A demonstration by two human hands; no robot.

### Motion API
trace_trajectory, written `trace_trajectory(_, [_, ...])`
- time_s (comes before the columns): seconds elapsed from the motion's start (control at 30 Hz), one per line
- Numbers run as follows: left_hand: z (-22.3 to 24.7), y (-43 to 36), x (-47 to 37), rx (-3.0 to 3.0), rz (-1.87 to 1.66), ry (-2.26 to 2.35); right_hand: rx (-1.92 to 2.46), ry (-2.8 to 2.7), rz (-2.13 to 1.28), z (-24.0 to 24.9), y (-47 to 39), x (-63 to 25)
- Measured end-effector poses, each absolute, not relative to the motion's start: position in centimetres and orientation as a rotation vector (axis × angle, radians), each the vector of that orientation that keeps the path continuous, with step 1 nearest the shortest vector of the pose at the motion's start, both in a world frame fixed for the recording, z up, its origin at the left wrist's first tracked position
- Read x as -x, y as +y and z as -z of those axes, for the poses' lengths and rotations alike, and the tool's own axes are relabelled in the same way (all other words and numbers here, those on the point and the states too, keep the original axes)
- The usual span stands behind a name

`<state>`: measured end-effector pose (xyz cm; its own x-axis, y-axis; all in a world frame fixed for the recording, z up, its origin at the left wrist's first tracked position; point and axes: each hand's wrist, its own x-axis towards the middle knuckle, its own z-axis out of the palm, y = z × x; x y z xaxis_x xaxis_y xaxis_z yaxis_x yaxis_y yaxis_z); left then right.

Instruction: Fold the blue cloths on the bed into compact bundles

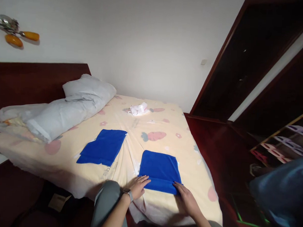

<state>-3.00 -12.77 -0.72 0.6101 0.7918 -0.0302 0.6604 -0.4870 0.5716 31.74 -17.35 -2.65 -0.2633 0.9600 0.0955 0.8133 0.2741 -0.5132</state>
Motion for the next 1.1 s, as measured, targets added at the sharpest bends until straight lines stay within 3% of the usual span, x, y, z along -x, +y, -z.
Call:
trace_trajectory(0.23, [0.1,-9.9,3.5,-1.896,-0.681,1.41,1.708,-1.688,-0.781,1.6,-14.0,-32.4])
trace_trajectory(0.47, [0.8,-6.8,3.7,-1.882,-0.929,1.833,1.876,-1.482,-0.574,2.4,-10.5,-33.5])
trace_trajectory(0.63, [-0.7,-8.2,2.5,-2.417,-0.676,1.418,1.686,-1.869,-0.451,2.0,-11.2,-33.2])
trace_trajectory(0.8, [-0.4,-6.9,2.1,-2.41,-0.479,1.318,1.606,-2.122,-0.367,2.5,-11.3,-33.5])
trace_trajectory(1.1, [-1.1,-2.1,2.9,-1.917,-0.651,1.31,1.698,-1.702,-0.955,0.1,-8.3,-35.2])
